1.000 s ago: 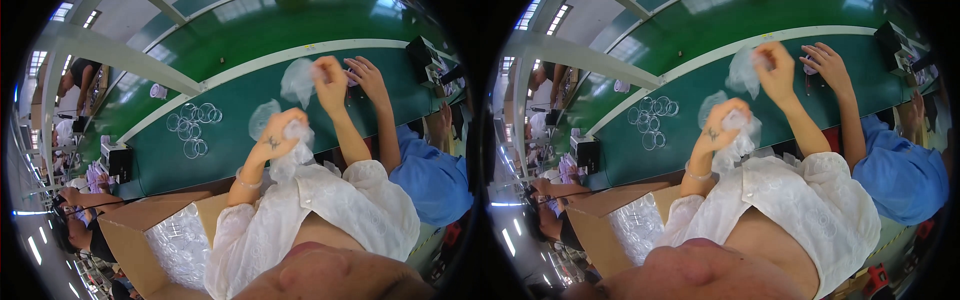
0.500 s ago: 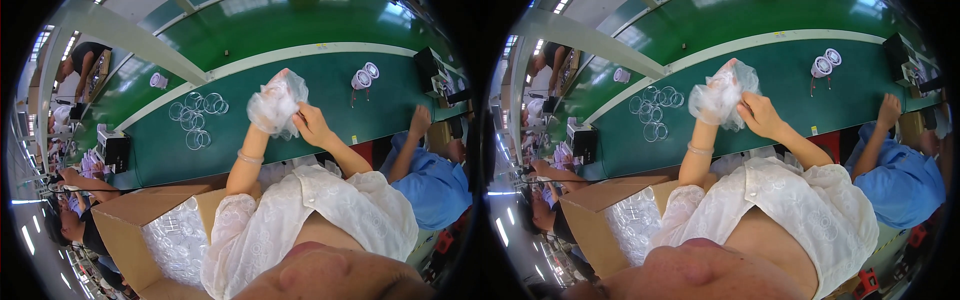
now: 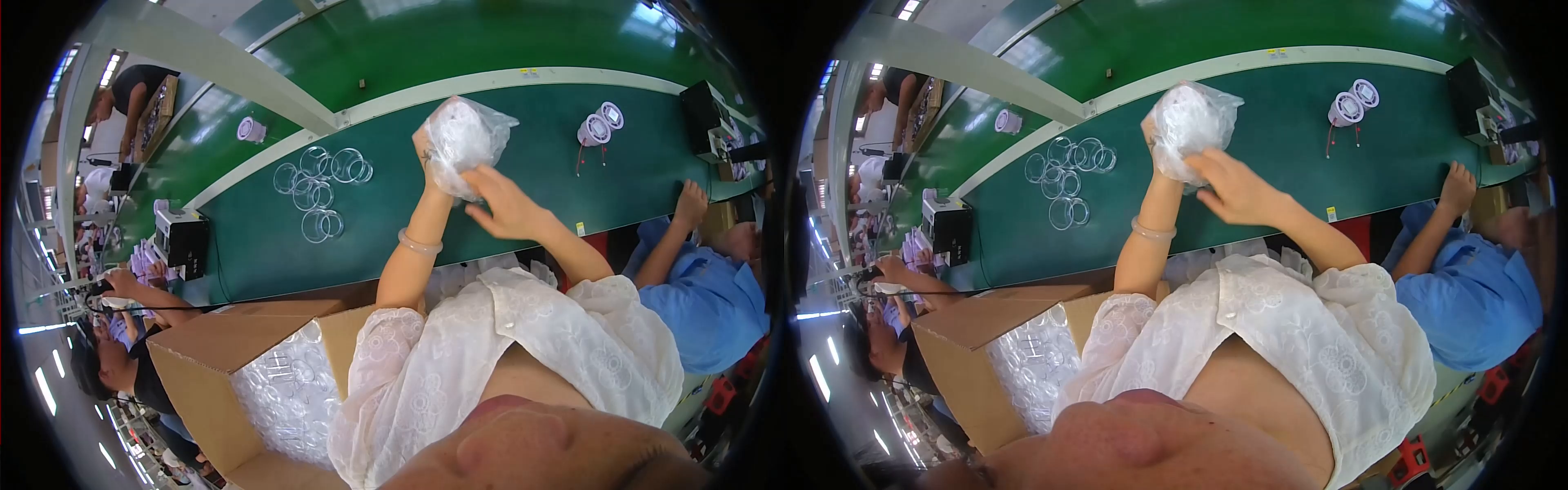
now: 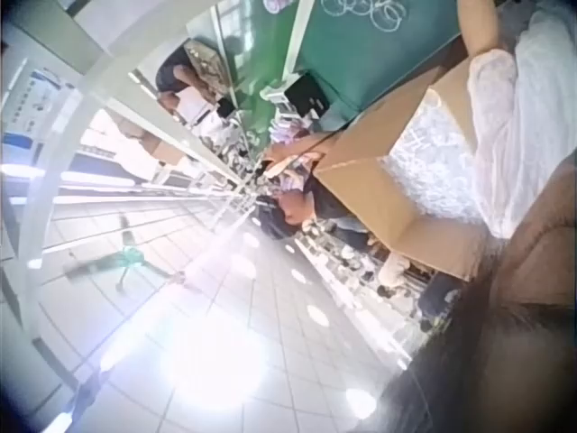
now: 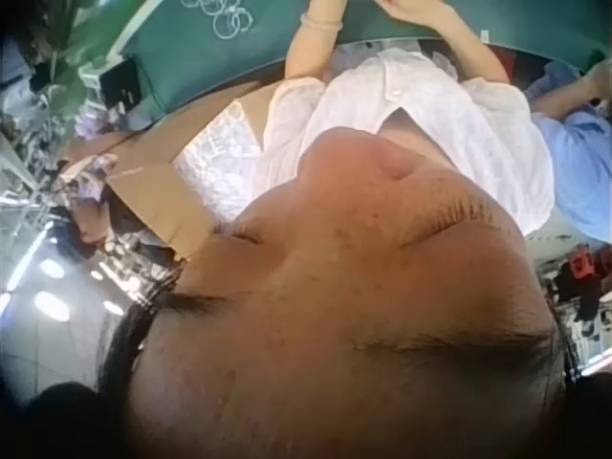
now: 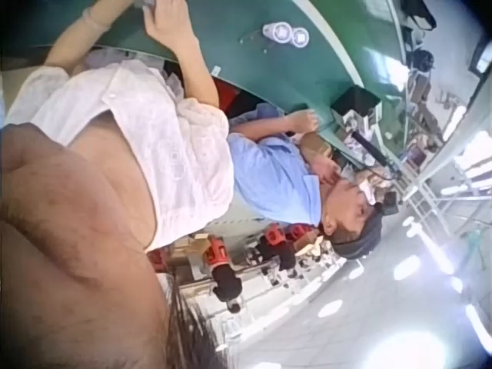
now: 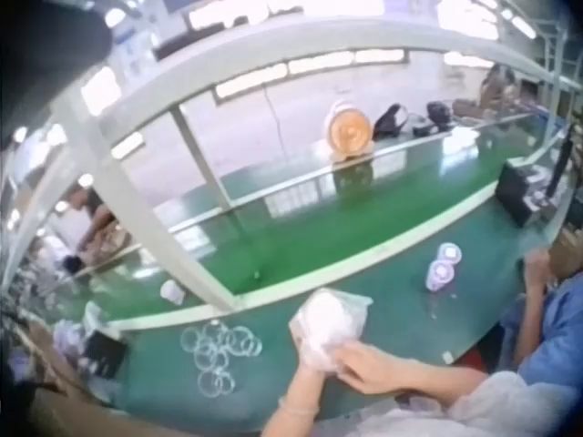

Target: Assembling small electronic units and packing plastic cups into a cardboard box.

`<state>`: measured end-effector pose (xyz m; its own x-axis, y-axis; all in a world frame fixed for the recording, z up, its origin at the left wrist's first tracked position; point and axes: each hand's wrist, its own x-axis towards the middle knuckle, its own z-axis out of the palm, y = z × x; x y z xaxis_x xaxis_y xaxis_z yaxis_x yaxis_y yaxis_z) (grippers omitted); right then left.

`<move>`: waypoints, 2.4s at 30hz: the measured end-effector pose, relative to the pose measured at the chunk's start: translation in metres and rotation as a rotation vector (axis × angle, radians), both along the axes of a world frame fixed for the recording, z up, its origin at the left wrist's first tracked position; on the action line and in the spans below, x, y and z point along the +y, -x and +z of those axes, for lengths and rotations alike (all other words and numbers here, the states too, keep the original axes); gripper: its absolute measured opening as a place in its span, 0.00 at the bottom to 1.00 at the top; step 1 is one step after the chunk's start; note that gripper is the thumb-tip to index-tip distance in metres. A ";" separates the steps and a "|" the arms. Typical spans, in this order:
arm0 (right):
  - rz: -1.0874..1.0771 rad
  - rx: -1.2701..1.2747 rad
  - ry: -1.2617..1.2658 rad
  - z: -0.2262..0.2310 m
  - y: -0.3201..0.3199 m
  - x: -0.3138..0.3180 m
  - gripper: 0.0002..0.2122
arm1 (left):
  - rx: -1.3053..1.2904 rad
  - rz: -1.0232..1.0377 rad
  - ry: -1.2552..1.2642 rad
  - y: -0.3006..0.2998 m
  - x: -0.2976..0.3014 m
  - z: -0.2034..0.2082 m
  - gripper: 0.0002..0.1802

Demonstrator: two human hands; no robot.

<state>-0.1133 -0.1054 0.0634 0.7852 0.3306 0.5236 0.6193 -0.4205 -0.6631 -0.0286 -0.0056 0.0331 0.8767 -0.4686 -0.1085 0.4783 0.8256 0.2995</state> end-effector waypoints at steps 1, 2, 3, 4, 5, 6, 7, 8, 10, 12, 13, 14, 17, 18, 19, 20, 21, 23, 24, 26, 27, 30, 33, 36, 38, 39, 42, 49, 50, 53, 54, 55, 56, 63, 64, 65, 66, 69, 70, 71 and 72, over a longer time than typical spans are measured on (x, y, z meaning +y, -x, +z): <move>0.000 0.003 0.044 0.000 -0.009 -0.006 0.17 | -0.098 0.041 -0.227 -0.005 0.000 -0.025 0.18; -0.052 -0.066 0.091 0.001 -0.014 -0.013 0.16 | -0.194 0.069 -0.454 -0.007 -0.004 -0.030 0.23; -0.115 -0.145 0.131 -0.001 -0.021 -0.021 0.13 | -0.247 0.022 -0.209 0.005 0.001 -0.037 0.25; -0.184 -0.222 0.172 -0.004 -0.027 -0.030 0.10 | -0.098 -0.011 -0.122 0.011 -0.006 -0.023 0.19; -0.260 -0.283 0.110 -0.010 -0.033 -0.034 0.07 | 0.050 -0.038 -0.036 0.017 -0.011 -0.009 0.13; -0.382 -0.294 0.062 -0.014 -0.039 -0.040 0.06 | -0.110 -0.099 -0.209 0.025 -0.010 -0.017 0.15; -0.507 -0.304 0.019 -0.016 -0.046 -0.045 0.06 | -0.226 -0.007 -0.439 0.034 -0.021 -0.014 0.16; -0.588 -0.331 -0.095 -0.012 -0.054 -0.046 0.06 | -0.343 0.093 -0.670 0.041 -0.033 -0.011 0.16; -0.610 -0.234 -0.206 -0.015 -0.056 -0.041 0.05 | -0.656 0.204 -0.949 0.029 -0.038 -0.031 0.17; -0.489 -0.245 -0.299 -0.012 -0.055 -0.033 0.04 | -0.528 0.088 -0.596 0.012 -0.037 -0.041 0.18; -0.342 -0.080 -0.211 -0.010 -0.047 -0.031 0.05 | -0.244 0.212 -0.268 0.016 -0.042 -0.027 0.19; -0.183 0.076 -0.123 -0.003 -0.039 -0.025 0.07 | -0.158 0.153 -0.109 0.002 -0.032 -0.035 0.18; 0.227 0.156 -0.092 -0.004 -0.026 -0.022 0.20 | 0.234 0.172 0.147 -0.013 -0.019 -0.020 0.16; 0.220 0.163 -0.087 -0.009 -0.026 -0.022 0.21 | 0.164 0.214 -0.032 -0.020 -0.022 -0.050 0.15; 0.172 0.132 0.041 -0.014 -0.029 -0.024 0.20 | 0.092 0.267 -0.213 -0.024 -0.018 -0.069 0.14; 0.108 0.105 0.169 -0.016 -0.032 -0.029 0.19 | 0.195 0.040 0.007 -0.017 -0.013 -0.072 0.13; 0.026 0.016 0.258 -0.016 -0.035 -0.032 0.11 | 0.197 0.041 0.007 -0.012 -0.015 -0.074 0.13; -0.035 -0.070 0.319 -0.026 -0.048 -0.046 0.09 | 0.115 0.073 -0.265 -0.002 -0.024 -0.065 0.13; -0.094 -0.157 0.381 -0.030 -0.052 -0.052 0.07 | -0.040 0.057 -0.422 0.002 -0.023 -0.058 0.17; -0.259 -0.077 0.089 -0.032 -0.061 -0.053 0.04 | -0.150 0.027 -0.385 0.012 -0.029 -0.021 0.21; -0.339 -0.025 -0.067 -0.040 -0.067 -0.056 0.04 | -0.038 -0.110 -0.360 0.016 -0.028 -0.019 0.25; -0.379 -0.054 -0.119 -0.039 -0.082 -0.049 0.03 | -0.233 -0.077 -0.431 0.012 -0.031 -0.029 0.27; -0.269 0.076 -0.213 -0.041 -0.082 -0.050 0.05 | -0.520 -0.026 -0.710 0.006 -0.021 -0.038 0.25; -0.079 0.309 -0.180 -0.041 -0.071 -0.057 0.12 | -0.563 0.078 -0.892 0.002 -0.007 -0.034 0.19; 0.215 0.648 -0.619 -0.042 -0.057 -0.063 0.20 | -0.693 0.239 -1.080 -0.004 0.000 -0.028 0.13; 0.216 0.649 -0.620 -0.044 -0.052 -0.058 0.20 | -0.605 0.298 -1.158 -0.008 0.001 -0.025 0.09; -0.023 0.472 -0.397 -0.043 -0.032 -0.035 0.30 | -0.759 0.690 -1.392 -0.016 -0.014 -0.021 0.10; -0.270 0.429 -0.562 -0.039 -0.046 -0.038 0.14 | -1.000 0.516 -1.199 0.007 -0.025 -0.025 0.26; -0.346 0.279 -0.612 -0.044 -0.049 -0.040 0.08 | -1.015 0.193 -1.115 0.010 -0.022 -0.028 0.32; -0.698 0.051 -0.353 -0.030 -0.048 -0.051 0.07 | -1.201 0.001 -0.903 0.019 -0.021 -0.026 0.40; -0.695 0.051 -0.354 -0.032 -0.050 -0.053 0.07 | -1.259 -0.020 -0.912 0.020 -0.021 -0.024 0.39; -0.754 -0.064 -0.358 -0.038 -0.052 -0.061 0.07 | -1.319 -0.043 -0.914 0.022 -0.024 -0.022 0.39; -0.812 -0.180 -0.360 -0.043 -0.055 -0.069 0.07 | -1.350 -0.046 -0.997 0.028 -0.029 -0.015 0.38; -0.955 -0.165 -0.879 -0.044 -0.053 -0.072 0.11 | -1.331 0.204 -1.221 0.044 -0.035 -0.015 0.19; -0.944 -0.174 -0.804 -0.044 -0.051 -0.063 0.11 | -1.151 0.345 -1.176 0.045 -0.038 -0.020 0.17; -0.931 -0.180 -0.736 -0.040 -0.047 -0.052 0.11 | -0.970 0.477 -1.128 0.044 -0.041 -0.017 0.16; -0.891 -0.145 -0.635 -0.034 -0.038 -0.041 0.10 | -0.685 0.435 -1.018 0.043 -0.042 -0.015 0.18; -0.640 -0.186 -0.195 -0.039 -0.017 -0.030 0.08 | -0.806 0.597 -1.144 0.026 -0.035 -0.012 0.18; -0.501 -0.192 -0.195 -0.036 -0.016 -0.025 0.08 | -0.804 0.661 -1.175 0.023 -0.030 -0.013 0.17; -0.361 -0.196 -0.195 -0.031 -0.016 -0.020 0.08 | -0.801 0.725 -1.206 0.020 -0.026 -0.015 0.15; -0.359 -0.196 -0.197 -0.026 -0.018 -0.017 0.08 | -0.829 0.788 -1.217 0.016 -0.022 -0.016 0.13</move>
